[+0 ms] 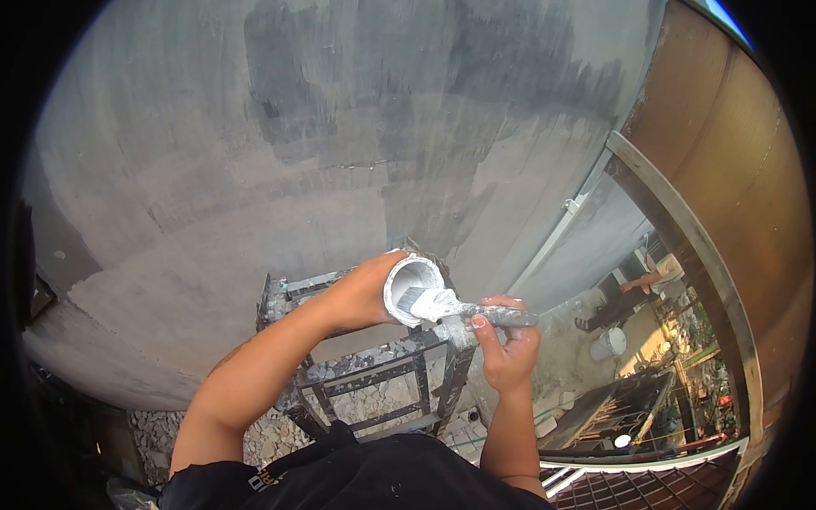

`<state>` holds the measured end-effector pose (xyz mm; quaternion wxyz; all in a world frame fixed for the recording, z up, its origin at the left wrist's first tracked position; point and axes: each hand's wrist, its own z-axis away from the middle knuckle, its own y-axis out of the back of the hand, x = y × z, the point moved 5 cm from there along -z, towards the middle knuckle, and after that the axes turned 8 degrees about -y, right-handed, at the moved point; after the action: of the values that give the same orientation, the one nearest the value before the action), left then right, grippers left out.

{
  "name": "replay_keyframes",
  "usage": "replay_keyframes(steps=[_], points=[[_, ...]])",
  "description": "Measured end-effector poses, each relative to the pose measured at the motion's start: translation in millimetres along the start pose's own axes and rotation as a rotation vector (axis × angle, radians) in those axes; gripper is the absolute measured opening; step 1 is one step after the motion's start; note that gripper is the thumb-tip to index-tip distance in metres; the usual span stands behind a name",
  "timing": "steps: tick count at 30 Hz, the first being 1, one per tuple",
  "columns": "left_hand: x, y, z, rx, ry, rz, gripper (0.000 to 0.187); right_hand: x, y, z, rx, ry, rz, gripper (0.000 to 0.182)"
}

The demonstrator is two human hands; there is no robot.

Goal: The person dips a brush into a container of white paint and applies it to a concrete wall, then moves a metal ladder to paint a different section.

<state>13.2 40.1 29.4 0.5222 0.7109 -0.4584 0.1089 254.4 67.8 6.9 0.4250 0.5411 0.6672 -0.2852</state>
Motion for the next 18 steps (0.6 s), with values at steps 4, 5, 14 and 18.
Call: replay_keyframes(steps=[4,5,14,18], points=[[2.0,0.8,-0.5,0.006,0.018,0.009,0.077,-8.8,-6.0,-6.6,-0.023,-0.063,0.019,0.020],[1.1,0.3,-0.6,0.005,0.016,0.004,0.076,-10.4,-7.1,-8.4,-0.015,-0.087,0.030,0.021],[-1.2,3.9,-0.3,0.047,0.023,0.063,0.077,-29.3,-23.7,-21.1,-0.059,-0.014,0.184,0.019],[-1.3,4.2,0.2,0.069,0.022,0.057,0.077,-30.4,-25.0,-22.3,-0.063,-0.015,0.184,0.019]])
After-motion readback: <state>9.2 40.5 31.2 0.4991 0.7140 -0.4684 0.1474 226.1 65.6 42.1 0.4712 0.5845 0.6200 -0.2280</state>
